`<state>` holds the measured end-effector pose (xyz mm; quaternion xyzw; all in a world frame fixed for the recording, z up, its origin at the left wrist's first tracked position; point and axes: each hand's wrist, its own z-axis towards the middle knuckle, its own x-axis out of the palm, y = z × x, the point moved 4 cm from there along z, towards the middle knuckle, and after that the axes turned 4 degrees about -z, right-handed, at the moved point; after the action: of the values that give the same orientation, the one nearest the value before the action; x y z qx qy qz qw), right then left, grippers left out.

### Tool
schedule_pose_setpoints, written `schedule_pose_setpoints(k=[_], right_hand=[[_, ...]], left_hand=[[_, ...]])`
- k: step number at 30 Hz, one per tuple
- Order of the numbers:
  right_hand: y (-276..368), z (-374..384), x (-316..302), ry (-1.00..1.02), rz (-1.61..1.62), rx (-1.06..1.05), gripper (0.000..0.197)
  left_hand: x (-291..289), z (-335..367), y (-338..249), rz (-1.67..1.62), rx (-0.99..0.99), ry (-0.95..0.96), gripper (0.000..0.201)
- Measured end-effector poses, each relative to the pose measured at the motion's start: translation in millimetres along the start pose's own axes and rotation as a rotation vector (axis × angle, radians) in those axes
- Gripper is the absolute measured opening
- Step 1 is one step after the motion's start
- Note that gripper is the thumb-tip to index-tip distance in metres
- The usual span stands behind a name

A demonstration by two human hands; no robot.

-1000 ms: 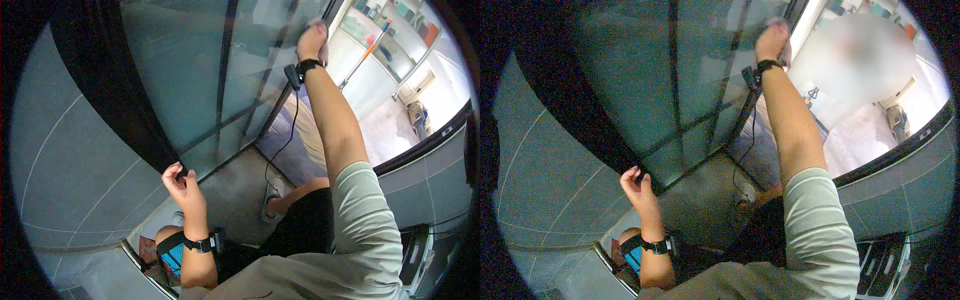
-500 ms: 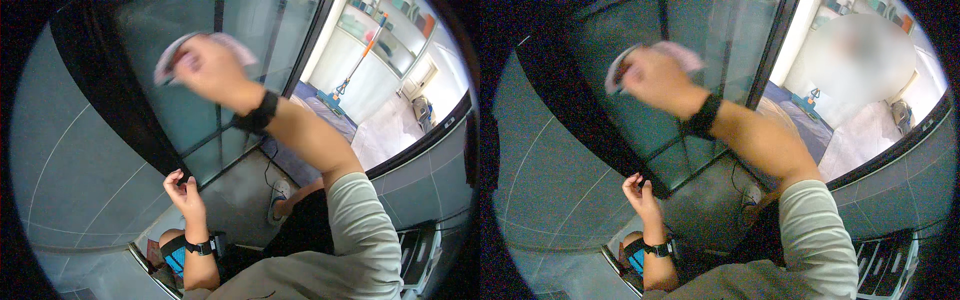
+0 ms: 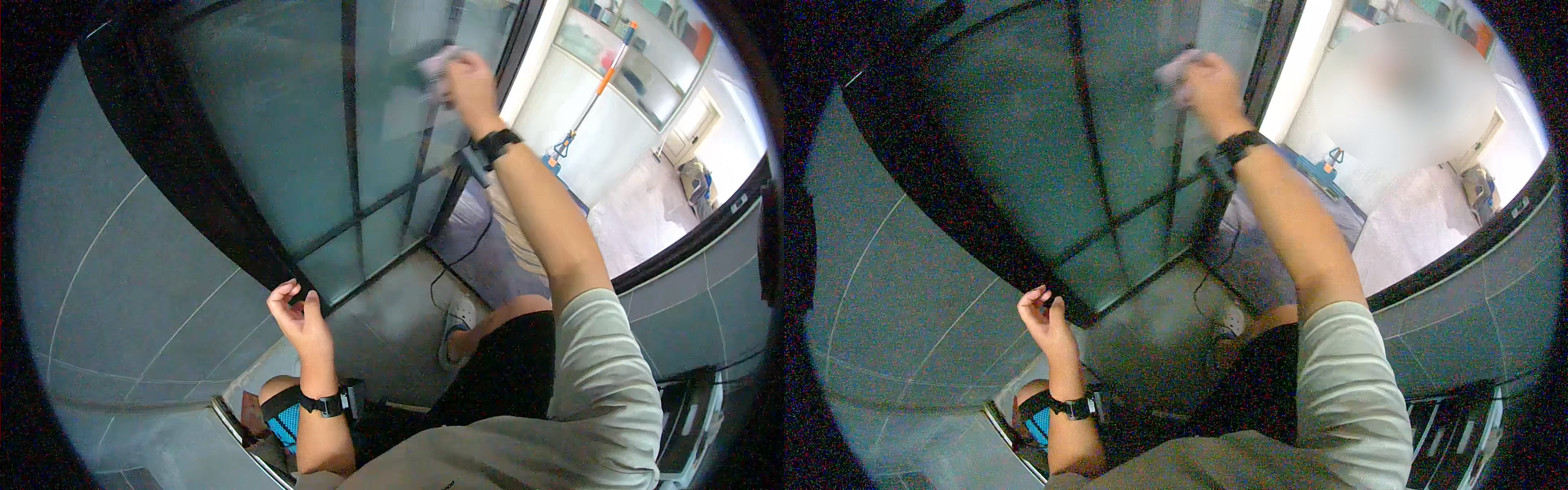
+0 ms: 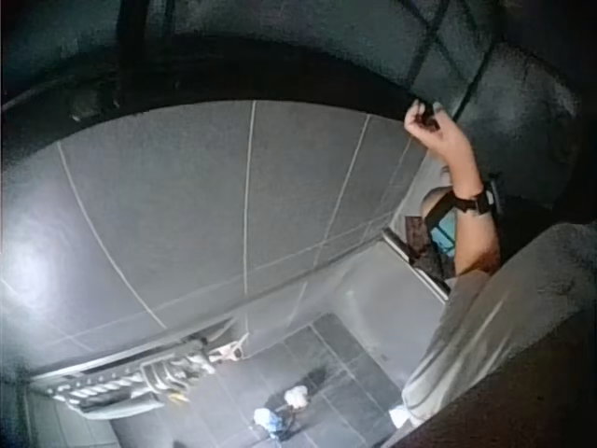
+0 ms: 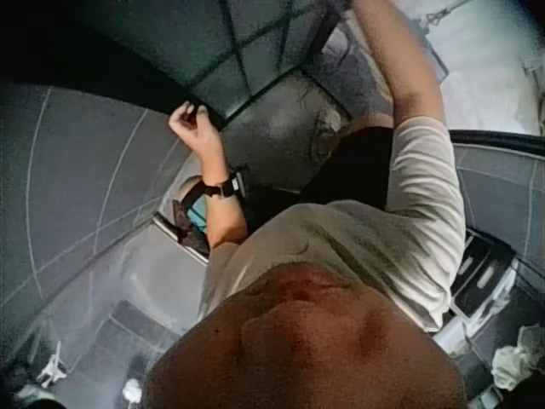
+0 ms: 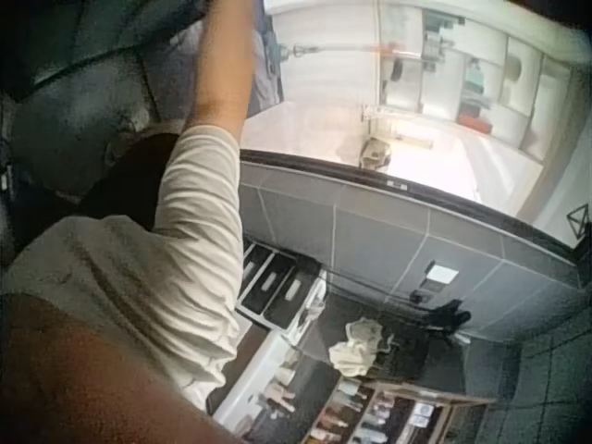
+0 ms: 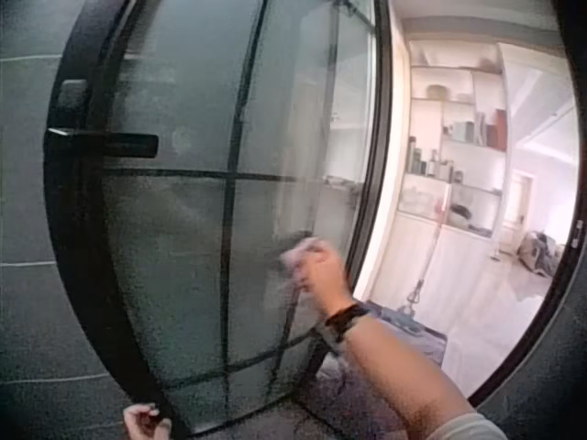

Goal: Wiping the glass shower door with a pink cloth.

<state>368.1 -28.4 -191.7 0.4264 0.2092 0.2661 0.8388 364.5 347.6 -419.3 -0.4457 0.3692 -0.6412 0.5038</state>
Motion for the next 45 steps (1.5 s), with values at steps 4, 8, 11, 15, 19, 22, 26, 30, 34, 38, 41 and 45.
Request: schedule_pose_setpoints(k=[4, 8, 11, 15, 19, 22, 26, 30, 34, 38, 41, 45], right_hand=[[-86, 49, -92, -0.005, 0.263, 0.217, 0.023], [-67, 10, -33, -0.039, 0.047, 0.062, 0.023], [14, -72, 84, 0.305, -0.14, 0.102, 0.015], [8, -150, 188, 0.735, 0.414, 0.05, 0.008], [12, -157, 181, 0.756, 0.242, 0.002, 0.007], [-17, -127, 140, 0.656, 0.24, 0.185, 0.006], [-88, -48, 27, 0.2, -0.019, 0.102, 0.005], [-141, 12, -78, -0.022, 0.021, 0.193, 0.019], [-158, 34, -85, -0.032, 0.054, 0.07, 0.018], [-37, -21, 23, 0.175, 0.023, 0.036, 0.015], [7, -72, 99, 0.435, 0.188, 0.102, 0.011], [1, -147, 173, 0.666, 0.166, -0.146, 0.016]], left_hand=[[8, -2, 1, 0.003, -0.023, 0.03, 0.034], [3, -2, -2, 0.073, -0.022, 0.02, 0.035], [-9, -3, 0, 0.066, -0.04, -0.001, 0.035], [6, 0, -4, -0.036, -0.02, 0.028, 0.034], [9, 1, -11, -0.035, -0.038, 0.005, 0.035], [1, 0, -6, -0.008, -0.024, 0.002, 0.034], [-3, 5, 6, 0.048, 0.008, 0.018, 0.033], [2, 2, 12, 0.07, -0.012, 0.032, 0.033], [4, -3, 7, 0.078, 0.007, 0.069, 0.032], [1, -6, -4, 0.069, -0.005, 0.071, 0.032], [1, 1, -6, 0.096, 0.034, 0.066, 0.032], [-3, 8, -1, -0.016, -0.013, 0.012, 0.033]])
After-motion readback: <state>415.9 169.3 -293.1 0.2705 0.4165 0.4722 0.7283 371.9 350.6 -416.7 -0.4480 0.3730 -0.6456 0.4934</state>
